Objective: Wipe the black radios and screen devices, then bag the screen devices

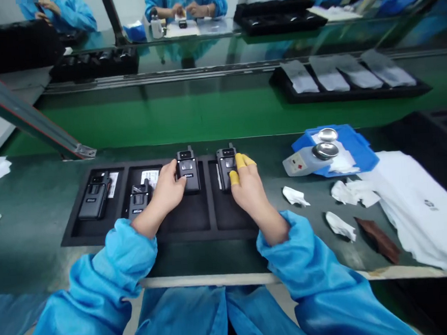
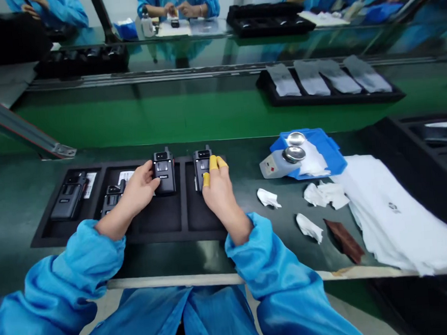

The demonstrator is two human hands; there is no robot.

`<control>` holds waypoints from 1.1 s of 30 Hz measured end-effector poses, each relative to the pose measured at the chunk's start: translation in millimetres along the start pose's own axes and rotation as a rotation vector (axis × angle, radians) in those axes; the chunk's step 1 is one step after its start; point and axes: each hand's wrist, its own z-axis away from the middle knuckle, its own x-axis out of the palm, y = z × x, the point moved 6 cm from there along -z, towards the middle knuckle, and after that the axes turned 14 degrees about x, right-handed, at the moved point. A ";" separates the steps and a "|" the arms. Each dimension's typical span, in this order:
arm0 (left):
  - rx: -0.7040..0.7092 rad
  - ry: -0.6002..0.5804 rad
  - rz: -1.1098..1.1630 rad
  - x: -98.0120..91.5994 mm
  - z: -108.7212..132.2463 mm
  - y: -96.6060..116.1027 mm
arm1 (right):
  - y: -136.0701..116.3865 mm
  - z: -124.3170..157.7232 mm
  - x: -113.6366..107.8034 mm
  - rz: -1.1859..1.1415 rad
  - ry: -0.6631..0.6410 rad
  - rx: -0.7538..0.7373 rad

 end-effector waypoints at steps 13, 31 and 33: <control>0.031 0.010 -0.748 -104.4 72.4 27.6 | -74.8 70.2 -20.2 0.077 -0.083 -0.402; -0.136 0.249 0.051 -89.7 78.0 29.4 | -101.3 115.6 70.0 -0.627 -0.977 0.218; -0.149 0.266 0.175 -75.0 81.4 30.1 | -102.2 115.4 66.0 -0.749 -1.048 0.308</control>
